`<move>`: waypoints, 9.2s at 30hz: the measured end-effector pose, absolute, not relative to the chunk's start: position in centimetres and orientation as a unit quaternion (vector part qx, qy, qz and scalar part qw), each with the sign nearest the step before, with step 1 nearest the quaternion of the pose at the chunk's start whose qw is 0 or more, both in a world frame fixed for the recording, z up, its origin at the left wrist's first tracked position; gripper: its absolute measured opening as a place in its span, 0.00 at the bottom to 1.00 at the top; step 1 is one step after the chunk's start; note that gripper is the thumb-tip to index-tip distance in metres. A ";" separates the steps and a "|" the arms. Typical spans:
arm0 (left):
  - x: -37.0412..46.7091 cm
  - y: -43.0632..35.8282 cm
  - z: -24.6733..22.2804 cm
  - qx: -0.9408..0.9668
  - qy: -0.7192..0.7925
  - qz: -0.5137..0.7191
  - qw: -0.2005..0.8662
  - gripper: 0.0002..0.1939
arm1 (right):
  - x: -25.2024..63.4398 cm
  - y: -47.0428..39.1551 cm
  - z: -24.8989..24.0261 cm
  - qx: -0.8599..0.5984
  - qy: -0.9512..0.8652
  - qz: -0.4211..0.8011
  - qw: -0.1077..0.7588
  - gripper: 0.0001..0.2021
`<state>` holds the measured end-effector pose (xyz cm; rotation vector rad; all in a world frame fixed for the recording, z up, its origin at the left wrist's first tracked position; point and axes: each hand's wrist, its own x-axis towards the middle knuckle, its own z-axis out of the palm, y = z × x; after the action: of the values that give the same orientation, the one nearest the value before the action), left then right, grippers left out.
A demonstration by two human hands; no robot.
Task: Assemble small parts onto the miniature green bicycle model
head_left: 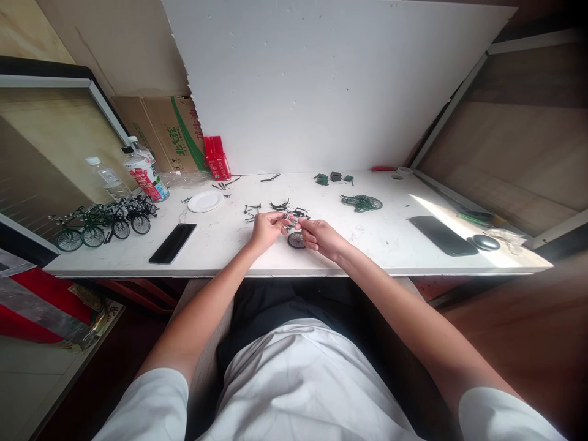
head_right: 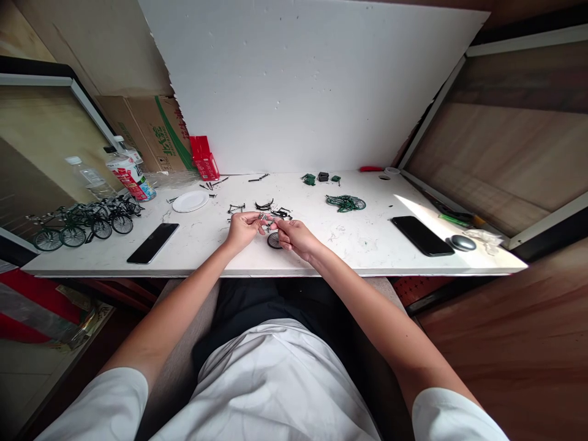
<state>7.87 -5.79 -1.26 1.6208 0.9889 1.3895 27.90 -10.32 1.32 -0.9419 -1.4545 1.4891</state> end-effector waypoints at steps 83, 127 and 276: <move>8.5 -6.6 0.0 0.634 0.342 0.576 0.385 0.15 | 29.1 -11.0 1.4 -0.455 -0.817 0.032 0.354 0.23; 8.4 -6.7 0.4 0.632 0.340 0.564 0.407 0.19 | 27.3 -12.5 2.7 -0.449 -0.675 0.404 0.425 0.31; 8.2 -7.0 0.8 0.672 0.342 0.530 0.387 0.22 | 28.6 -11.9 2.6 -0.454 -0.806 0.087 0.370 0.21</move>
<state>8.19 -7.01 0.79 1.7116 0.8716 1.3486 28.61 -11.85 2.63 -1.1653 -2.0665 0.2237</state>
